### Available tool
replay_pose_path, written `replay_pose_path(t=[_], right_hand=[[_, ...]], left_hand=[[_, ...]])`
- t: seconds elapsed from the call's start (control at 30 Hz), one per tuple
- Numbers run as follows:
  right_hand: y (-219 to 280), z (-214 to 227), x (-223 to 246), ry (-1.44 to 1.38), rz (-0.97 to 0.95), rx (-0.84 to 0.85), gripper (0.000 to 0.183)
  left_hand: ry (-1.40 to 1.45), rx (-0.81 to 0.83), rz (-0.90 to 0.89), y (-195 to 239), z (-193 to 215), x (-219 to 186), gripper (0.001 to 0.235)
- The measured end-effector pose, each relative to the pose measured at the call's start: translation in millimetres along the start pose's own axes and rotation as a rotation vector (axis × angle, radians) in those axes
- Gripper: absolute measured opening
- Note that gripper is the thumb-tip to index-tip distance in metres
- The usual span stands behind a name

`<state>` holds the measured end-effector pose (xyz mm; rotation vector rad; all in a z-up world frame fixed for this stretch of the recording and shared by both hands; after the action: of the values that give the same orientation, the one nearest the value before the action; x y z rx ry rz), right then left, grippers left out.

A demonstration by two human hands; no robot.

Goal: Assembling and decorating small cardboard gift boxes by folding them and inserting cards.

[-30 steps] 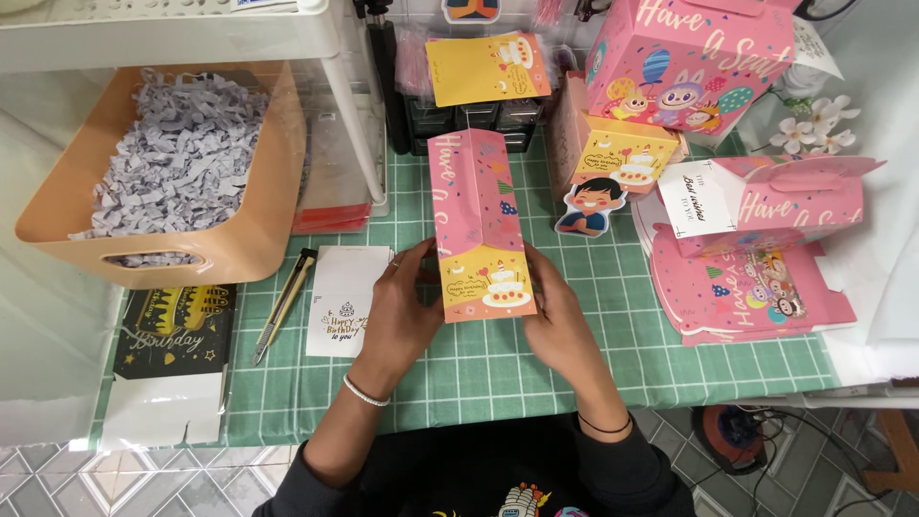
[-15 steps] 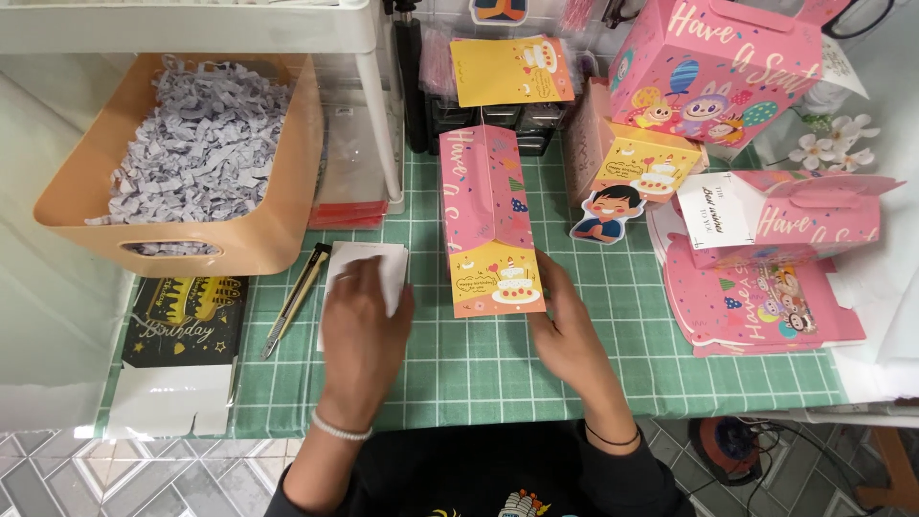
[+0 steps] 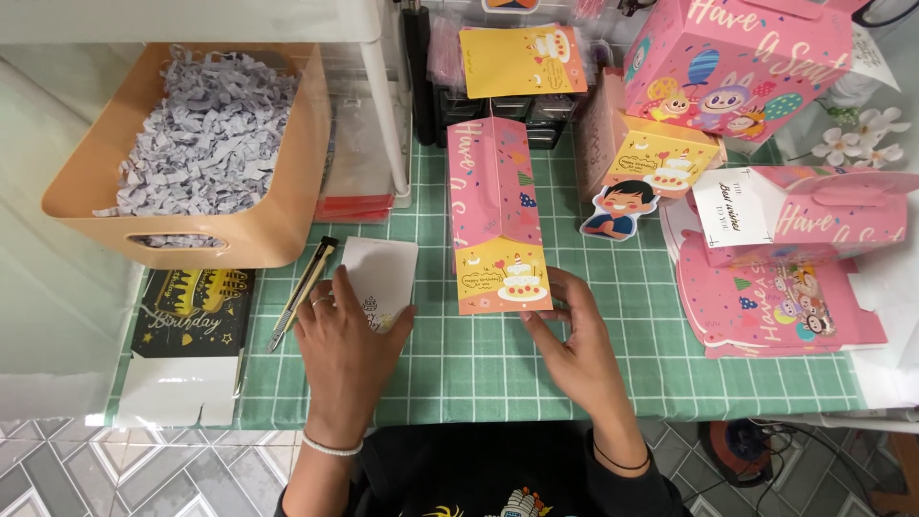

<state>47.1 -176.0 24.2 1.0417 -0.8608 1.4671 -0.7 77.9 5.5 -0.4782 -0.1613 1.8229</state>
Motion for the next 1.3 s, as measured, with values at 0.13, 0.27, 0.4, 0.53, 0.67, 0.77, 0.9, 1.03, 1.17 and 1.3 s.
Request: replay_pose_path(t=[0.13, 0.27, 0.4, 0.53, 0.67, 0.77, 0.9, 1.03, 1.17, 1.3], right_hand=[[4, 4, 1, -0.005, -0.018, -0.016, 0.042], [8, 10, 1, 0.016, -0.023, -0.035, 0.044], [13, 17, -6, 0.018, -0.024, -0.079, 0.042], [18, 22, -4, -0.005, -0.033, -0.171, 0.033], [37, 24, 16, 0.011, 0.213, -0.257, 0.012], [52, 14, 35, 0.04, 0.448, -0.231, 0.006], [67, -20, 56, 0.061, 0.551, 0.005, 0.033], [70, -51, 54, 0.047, 0.496, 0.101, 0.046], [57, -46, 45, 0.0, 0.419, 0.073, 0.015], [47, -40, 33, 0.037, 0.33, 0.147, 0.017]], left_hand=[[-0.041, 0.026, 0.018, -8, -1, 3, 0.114], [0.262, 0.098, 0.048, -13, 0, -1, 0.107], [0.504, 0.115, 0.034, -15, 8, -7, 0.092], [0.609, 0.169, 0.106, -11, 19, -4, 0.102], [0.664, 0.117, 0.095, 3, 39, 0, 0.107], [0.666, -0.026, 0.004, 15, 47, -2, 0.107], [0.791, -0.26, -0.103, 44, 32, -20, 0.109], [0.841, -0.23, 0.104, 65, 6, -34, 0.093], [0.69, -0.476, -0.339, 67, 31, -50, 0.081], [1.063, -0.015, -0.186, 50, 22, -31, 0.058]])
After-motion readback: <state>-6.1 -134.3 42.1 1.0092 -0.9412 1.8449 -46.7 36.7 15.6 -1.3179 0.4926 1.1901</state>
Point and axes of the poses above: each hand's wrist, its own y-axis away from the middle knuckle, its own z-axis out of the back of the hand, x = y × z, the point moved 6 cm from there along -y, towards the middle knuckle, and after that the axes turned 7 degrees about -z, right-handed, at the moved point
